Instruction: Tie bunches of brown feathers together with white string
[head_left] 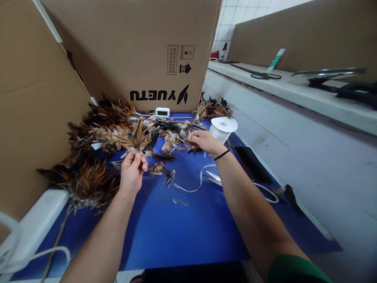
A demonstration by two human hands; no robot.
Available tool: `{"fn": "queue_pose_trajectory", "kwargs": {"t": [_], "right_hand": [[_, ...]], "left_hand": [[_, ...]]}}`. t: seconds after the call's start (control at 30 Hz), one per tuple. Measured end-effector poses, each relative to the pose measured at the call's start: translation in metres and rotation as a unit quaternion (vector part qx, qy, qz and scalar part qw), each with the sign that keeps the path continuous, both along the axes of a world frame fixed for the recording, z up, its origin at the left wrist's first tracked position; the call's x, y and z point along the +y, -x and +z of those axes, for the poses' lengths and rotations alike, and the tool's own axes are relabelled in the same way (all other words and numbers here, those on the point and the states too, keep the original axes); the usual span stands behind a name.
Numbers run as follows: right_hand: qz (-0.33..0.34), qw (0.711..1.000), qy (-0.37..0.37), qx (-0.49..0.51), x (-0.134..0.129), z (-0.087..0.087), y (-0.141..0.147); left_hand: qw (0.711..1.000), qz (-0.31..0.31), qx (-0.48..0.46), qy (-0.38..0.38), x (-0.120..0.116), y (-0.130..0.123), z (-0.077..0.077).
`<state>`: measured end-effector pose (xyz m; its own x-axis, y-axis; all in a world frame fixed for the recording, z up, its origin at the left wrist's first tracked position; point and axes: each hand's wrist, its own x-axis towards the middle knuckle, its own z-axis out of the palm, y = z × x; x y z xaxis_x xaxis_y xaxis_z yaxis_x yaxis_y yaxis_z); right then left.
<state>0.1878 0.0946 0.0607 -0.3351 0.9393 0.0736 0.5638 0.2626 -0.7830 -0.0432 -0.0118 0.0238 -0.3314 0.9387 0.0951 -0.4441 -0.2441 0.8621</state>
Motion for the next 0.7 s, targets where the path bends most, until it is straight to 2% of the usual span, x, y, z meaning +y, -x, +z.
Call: {"fn": "queue_pose_trajectory", "kwargs": {"t": [0.07, 0.13, 0.2, 0.3, 0.37, 0.43, 0.57, 0.7], "right_hand": [[0.043, 0.995, 0.041, 0.075, -0.003, 0.006, -0.004], [0.061, 0.996, 0.035, 0.047, -0.004, 0.009, -0.008], [0.034, 0.998, -0.027, -0.049, -0.002, 0.008, -0.011], [-0.010, 0.965, -0.116, -0.235, 0.001, 0.003, -0.012], [-0.016, 0.938, -0.110, -0.328, -0.001, -0.003, -0.010], [-0.035, 0.920, -0.088, -0.380, -0.003, -0.008, -0.006], [-0.077, 0.910, -0.081, -0.398, -0.005, -0.015, 0.000], [-0.067, 0.921, -0.099, -0.370, 0.000, -0.010, -0.002]], "left_hand": [[1.000, 0.000, -0.001, 0.000, 0.000, 0.000, 0.000], [1.000, -0.001, 0.000, 0.001, 0.000, 0.000, 0.000], [1.000, -0.003, 0.002, 0.004, 0.000, 0.000, 0.000], [1.000, -0.004, 0.001, 0.005, 0.000, -0.001, 0.000], [1.000, -0.005, 0.001, 0.004, 0.001, 0.000, 0.000], [1.000, -0.006, 0.002, 0.003, 0.001, 0.000, -0.001], [1.000, -0.004, 0.001, 0.003, 0.000, 0.000, -0.001], [1.000, -0.005, -0.002, 0.005, 0.001, 0.000, -0.001]]}}
